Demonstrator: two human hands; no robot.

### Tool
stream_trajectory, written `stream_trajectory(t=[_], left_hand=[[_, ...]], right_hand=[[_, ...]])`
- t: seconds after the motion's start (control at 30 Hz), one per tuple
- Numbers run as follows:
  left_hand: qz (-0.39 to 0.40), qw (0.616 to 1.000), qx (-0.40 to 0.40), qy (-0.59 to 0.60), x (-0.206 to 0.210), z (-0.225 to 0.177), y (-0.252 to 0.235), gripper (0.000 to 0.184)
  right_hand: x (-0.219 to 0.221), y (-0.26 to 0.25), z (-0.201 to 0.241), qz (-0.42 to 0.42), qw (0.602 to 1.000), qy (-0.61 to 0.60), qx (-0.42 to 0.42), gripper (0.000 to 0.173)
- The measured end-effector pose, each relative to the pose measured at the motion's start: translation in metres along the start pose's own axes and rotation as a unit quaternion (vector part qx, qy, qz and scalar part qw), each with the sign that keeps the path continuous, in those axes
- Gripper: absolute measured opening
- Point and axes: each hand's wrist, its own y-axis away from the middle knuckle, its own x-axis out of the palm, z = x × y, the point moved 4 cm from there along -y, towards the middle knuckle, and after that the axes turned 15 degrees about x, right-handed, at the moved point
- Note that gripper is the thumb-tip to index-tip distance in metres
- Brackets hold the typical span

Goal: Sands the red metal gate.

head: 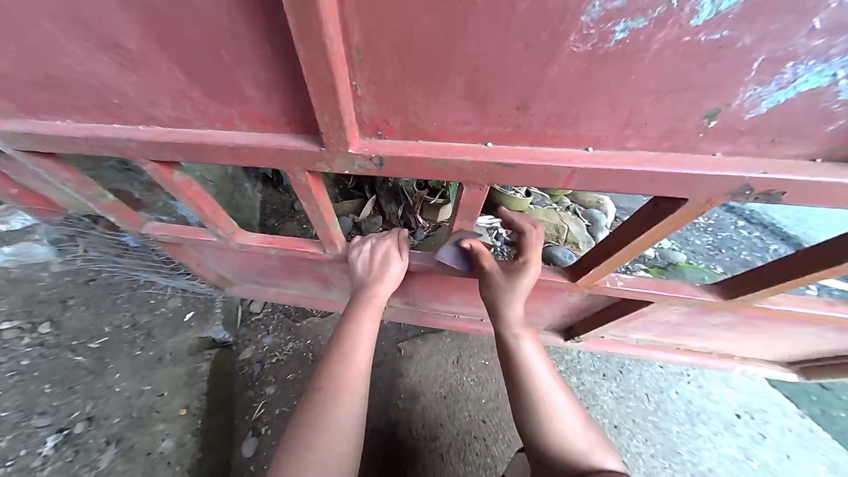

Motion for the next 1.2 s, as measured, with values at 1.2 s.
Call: stream_trajectory(t=[1.2], left_hand=[[-0.323,0.767,-0.104,0.545,0.01,-0.082,0.107,0.03]], right_hand=[[-0.049,0.052,0.01,0.332,0.928,0.1,-0.137,0.026]])
